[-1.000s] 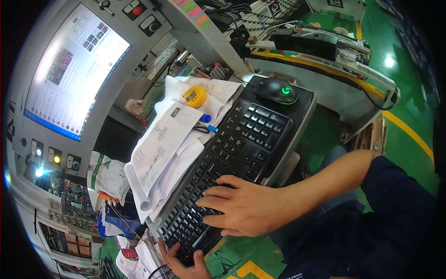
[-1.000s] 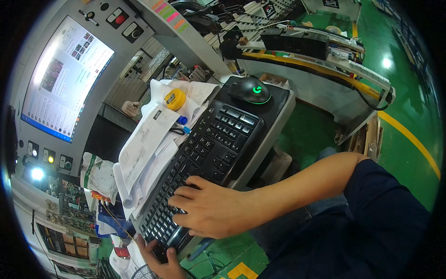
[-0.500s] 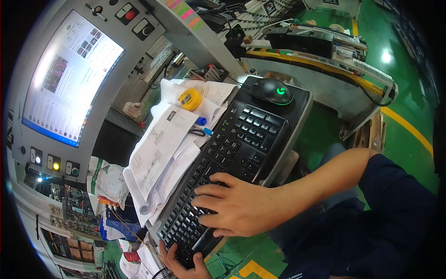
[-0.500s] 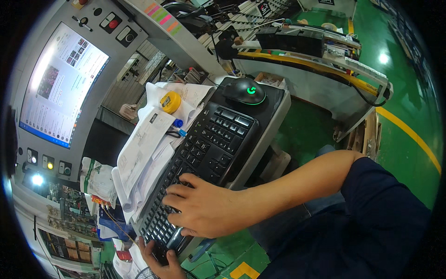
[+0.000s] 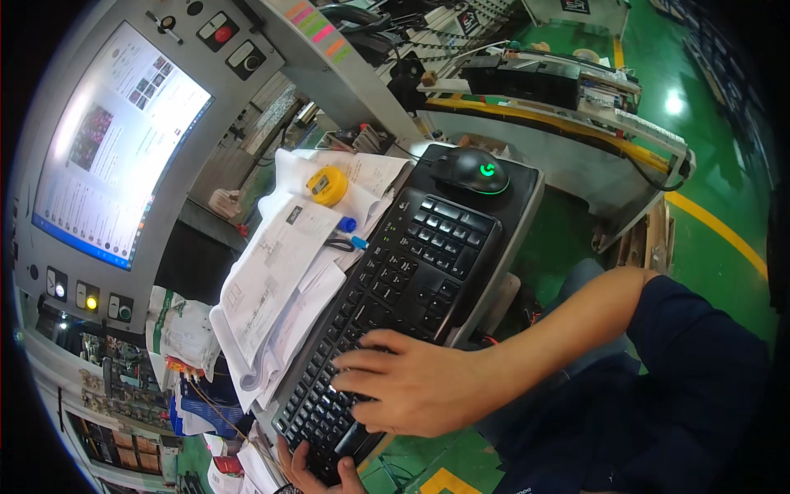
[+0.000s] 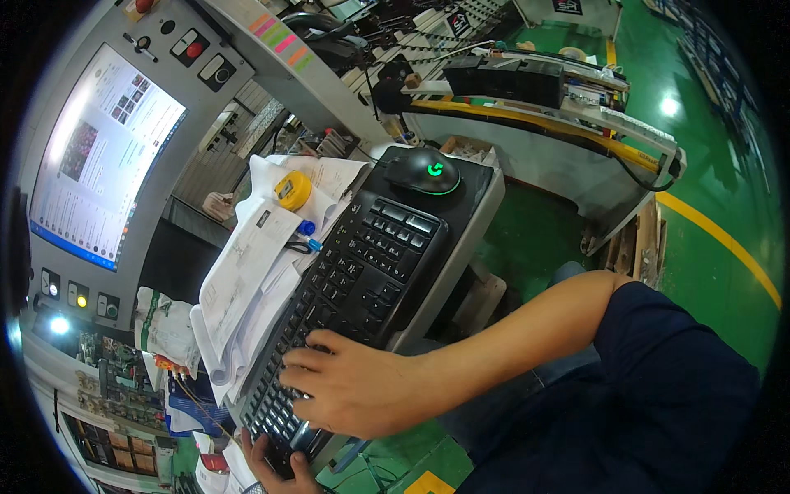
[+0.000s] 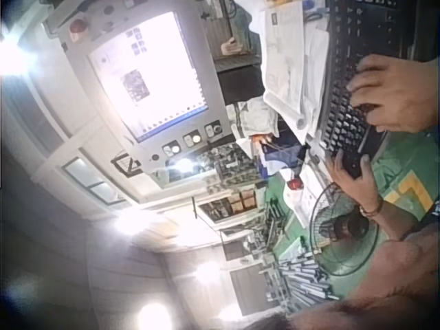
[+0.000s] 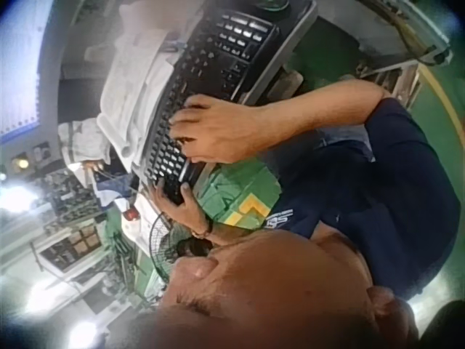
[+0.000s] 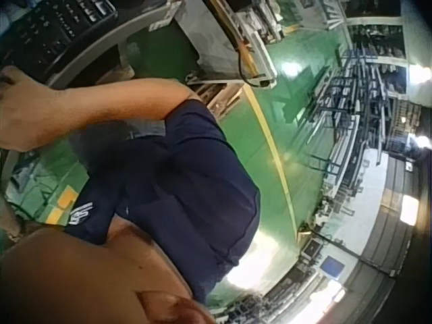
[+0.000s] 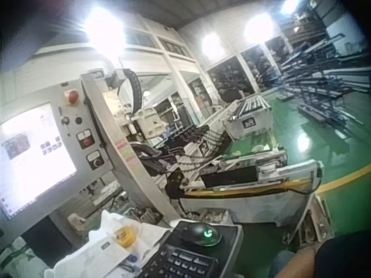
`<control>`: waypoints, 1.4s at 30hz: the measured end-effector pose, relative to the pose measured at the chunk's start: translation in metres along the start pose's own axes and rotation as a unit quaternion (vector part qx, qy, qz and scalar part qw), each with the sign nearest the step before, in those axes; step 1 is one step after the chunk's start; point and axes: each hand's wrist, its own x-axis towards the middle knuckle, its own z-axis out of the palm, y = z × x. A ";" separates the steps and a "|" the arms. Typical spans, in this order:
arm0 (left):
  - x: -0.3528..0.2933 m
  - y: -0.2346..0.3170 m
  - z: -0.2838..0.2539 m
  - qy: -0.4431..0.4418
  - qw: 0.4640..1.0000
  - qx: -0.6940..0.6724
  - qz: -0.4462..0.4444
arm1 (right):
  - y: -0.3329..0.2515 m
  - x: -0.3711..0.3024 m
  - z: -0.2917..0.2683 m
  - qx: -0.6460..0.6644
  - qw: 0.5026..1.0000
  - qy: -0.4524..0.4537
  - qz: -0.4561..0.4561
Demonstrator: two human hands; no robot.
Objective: The recorder is operating an industrial machine using a control panel with a screen, keyboard, and mouse.
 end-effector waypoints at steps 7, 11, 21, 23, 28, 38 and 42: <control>0.000 -0.001 0.000 0.000 1.000 -0.001 0.004 | 0.000 -0.005 -0.002 0.015 1.000 0.017 -0.012; 0.000 -0.001 0.000 -0.001 1.000 -0.005 0.005 | 0.003 -0.005 -0.001 0.011 1.000 0.023 -0.009; 0.001 -0.010 -0.002 -0.027 0.997 0.030 0.070 | 0.006 -0.008 0.002 0.006 1.000 -0.014 0.006; 0.002 -0.012 -0.003 -0.036 0.995 0.034 0.092 | 0.007 -0.006 0.003 0.005 1.000 0.024 -0.009; 0.003 -0.015 -0.006 -0.063 0.988 0.051 0.131 | 0.009 -0.003 0.002 -0.022 1.000 0.011 0.019; -0.002 -0.006 -0.001 -0.018 0.998 0.003 0.055 | 0.011 0.002 0.000 -0.056 0.997 0.019 0.040; 0.000 -0.007 -0.002 -0.033 0.996 0.034 0.070 | 0.003 -0.004 -0.001 0.011 1.000 0.008 0.007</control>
